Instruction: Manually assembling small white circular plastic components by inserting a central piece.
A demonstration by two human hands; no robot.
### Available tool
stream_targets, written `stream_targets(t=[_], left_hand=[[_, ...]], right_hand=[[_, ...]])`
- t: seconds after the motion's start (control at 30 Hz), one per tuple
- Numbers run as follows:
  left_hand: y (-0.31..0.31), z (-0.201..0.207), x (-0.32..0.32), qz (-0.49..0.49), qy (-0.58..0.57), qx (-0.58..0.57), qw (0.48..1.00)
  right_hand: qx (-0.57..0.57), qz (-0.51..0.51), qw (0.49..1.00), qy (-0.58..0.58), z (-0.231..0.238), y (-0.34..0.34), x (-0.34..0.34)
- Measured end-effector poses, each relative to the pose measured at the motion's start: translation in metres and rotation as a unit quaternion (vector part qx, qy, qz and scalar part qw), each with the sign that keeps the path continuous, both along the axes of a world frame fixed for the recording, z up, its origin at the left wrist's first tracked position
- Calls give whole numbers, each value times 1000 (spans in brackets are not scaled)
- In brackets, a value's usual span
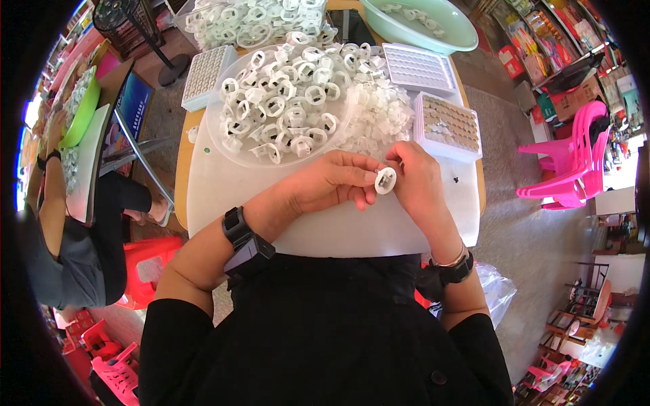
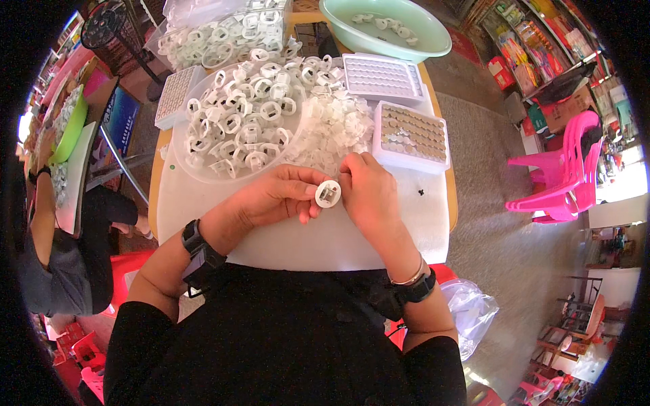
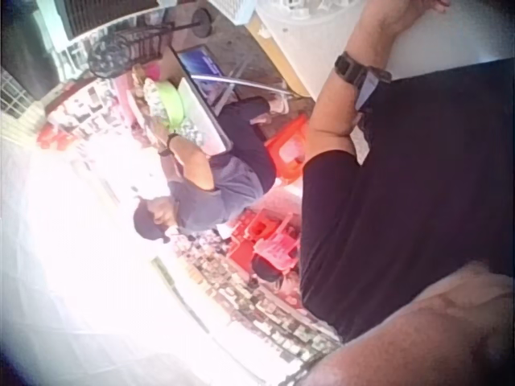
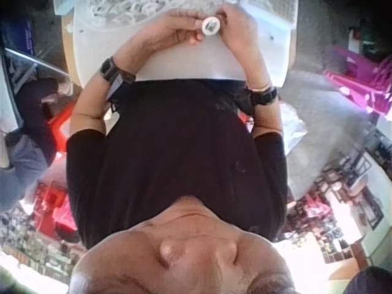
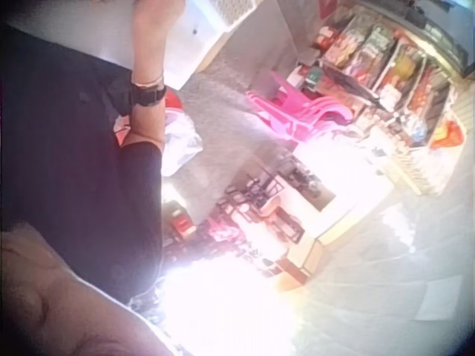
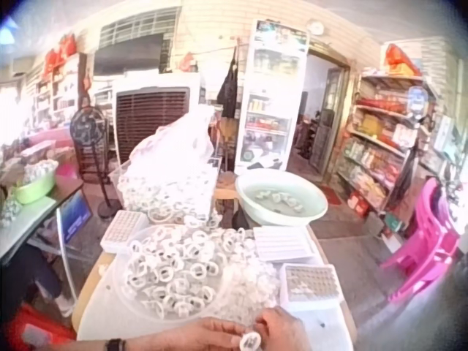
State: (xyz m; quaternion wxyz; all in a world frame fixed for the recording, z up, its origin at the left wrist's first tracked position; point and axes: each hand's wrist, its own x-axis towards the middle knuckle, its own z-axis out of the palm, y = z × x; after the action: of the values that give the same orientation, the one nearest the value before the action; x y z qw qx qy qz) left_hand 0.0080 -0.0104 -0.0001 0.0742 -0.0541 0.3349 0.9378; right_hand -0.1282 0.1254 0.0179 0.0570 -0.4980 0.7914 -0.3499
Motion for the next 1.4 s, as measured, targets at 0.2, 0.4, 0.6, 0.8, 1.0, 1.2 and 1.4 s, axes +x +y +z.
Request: stream_targets(t=[0.2, 0.4, 0.6, 0.8, 1.0, 1.2, 1.4], left_hand=[[0, -4, 2, 48, -18, -3, 999], [-1, 0, -1, 54, -1, 27, 998], [-1, -2, -1, 64, -6, 15, 998], [1, 0, -1, 67, 1, 5, 998], [2, 2, -2, 70, -7, -7, 997], [2, -3, -2, 71, -10, -19, 997], [3, -2, -2, 71, -16, -35, 997]], right_hand=[[-141, -85, 977, -135, 26, 9, 8], [-180, 12, 968, -172, 31, 15, 22], [-166, 36, 974, -149, 30, 14, 23], [-171, 33, 978, -113, 29, 16, 24], [-177, 27, 979, -93, 28, 14, 24], [-146, 41, 981, -124, 29, 15, 19], [-148, 44, 982, -113, 24, 17, 21]])
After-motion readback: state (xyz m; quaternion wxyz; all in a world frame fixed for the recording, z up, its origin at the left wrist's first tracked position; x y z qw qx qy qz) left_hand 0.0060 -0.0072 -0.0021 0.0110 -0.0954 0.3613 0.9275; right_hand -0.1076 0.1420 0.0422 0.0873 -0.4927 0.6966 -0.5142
